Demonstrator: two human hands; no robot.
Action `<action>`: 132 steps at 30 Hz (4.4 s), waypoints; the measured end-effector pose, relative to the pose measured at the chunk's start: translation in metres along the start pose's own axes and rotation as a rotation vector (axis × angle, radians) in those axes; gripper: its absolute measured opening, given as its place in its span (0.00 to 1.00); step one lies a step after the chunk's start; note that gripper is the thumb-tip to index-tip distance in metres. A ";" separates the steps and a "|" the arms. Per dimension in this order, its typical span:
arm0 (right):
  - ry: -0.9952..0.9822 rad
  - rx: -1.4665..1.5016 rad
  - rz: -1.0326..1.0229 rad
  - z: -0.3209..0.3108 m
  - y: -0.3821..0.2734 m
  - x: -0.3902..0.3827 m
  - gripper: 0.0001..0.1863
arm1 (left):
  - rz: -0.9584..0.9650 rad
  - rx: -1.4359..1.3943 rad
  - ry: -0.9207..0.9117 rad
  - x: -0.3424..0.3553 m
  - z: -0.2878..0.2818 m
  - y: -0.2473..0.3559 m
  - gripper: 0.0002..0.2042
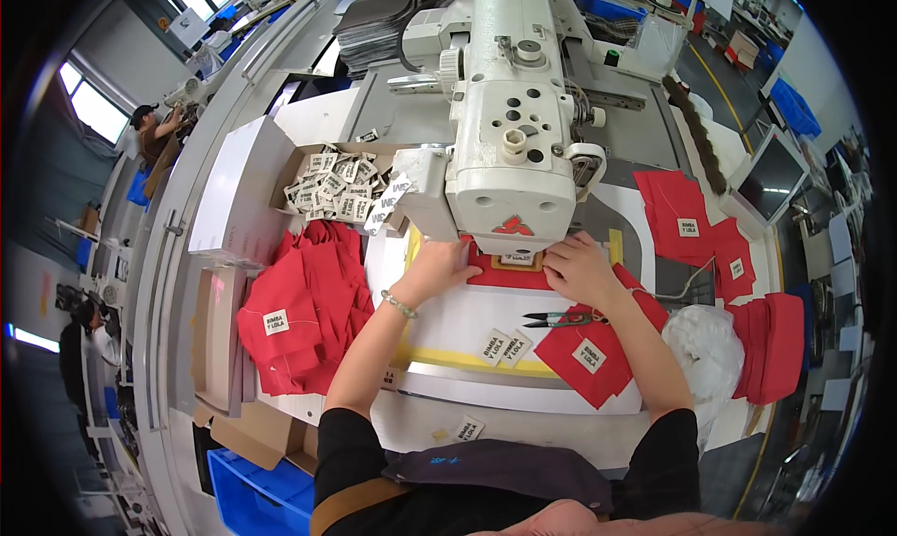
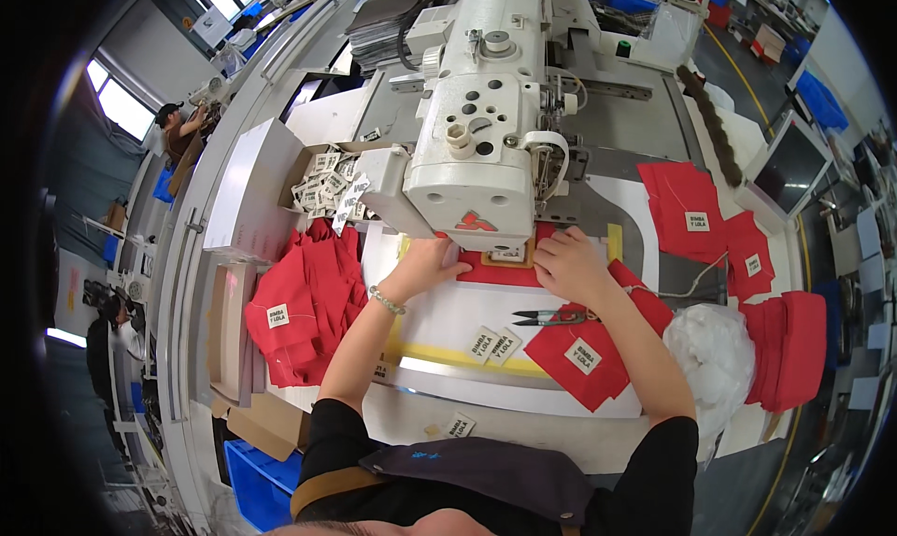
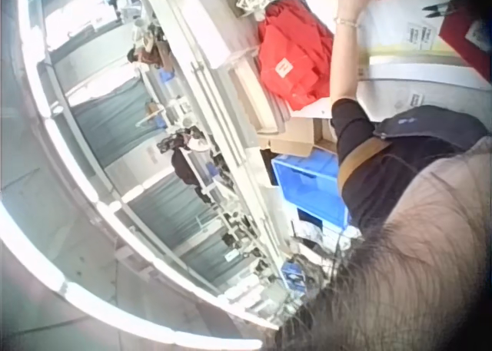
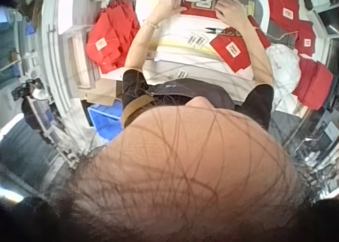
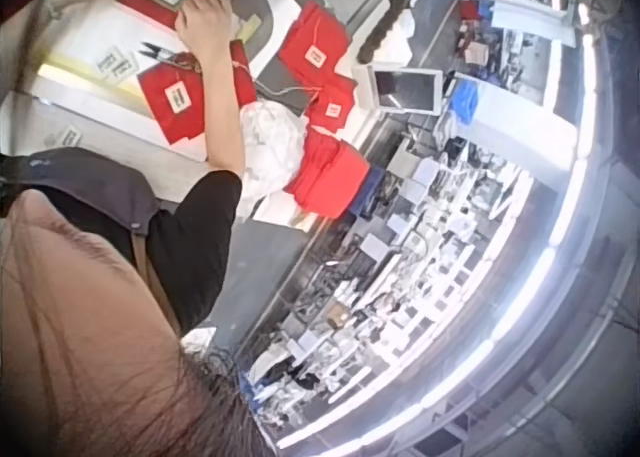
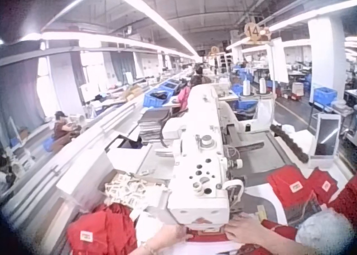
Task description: The person sews white rectangular labels onto red fabric pieces using an industrial sewing machine. They pick up a red fabric piece, place a label on it, and guide it under the machine's needle to stitch it in place. After sewing, they cut the thread and place the finished piece into a stack.
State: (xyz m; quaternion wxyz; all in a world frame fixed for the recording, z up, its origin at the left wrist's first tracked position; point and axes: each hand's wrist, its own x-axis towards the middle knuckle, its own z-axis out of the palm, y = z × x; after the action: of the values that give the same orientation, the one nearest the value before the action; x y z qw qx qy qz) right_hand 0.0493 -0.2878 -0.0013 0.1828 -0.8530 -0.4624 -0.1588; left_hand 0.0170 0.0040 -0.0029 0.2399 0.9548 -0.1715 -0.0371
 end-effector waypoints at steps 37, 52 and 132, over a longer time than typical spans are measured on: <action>-0.319 -0.087 0.087 -0.034 -0.009 -0.013 0.09 | 0.267 0.187 0.137 -0.014 -0.002 0.019 0.12; -0.138 -0.225 0.007 -0.014 -0.012 -0.019 0.02 | 0.349 0.232 0.319 -0.018 0.013 0.036 0.09; -0.048 -0.307 -0.071 -0.026 -0.078 -0.012 0.23 | 0.537 0.014 0.189 -0.175 -0.009 0.086 0.12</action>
State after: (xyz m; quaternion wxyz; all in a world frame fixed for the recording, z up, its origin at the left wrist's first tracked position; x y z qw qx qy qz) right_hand -0.0258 -0.2694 0.0291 0.0334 -0.8575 -0.4668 -0.2136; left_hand -0.1723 -0.0023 0.0438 0.2492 0.8761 -0.3954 0.1180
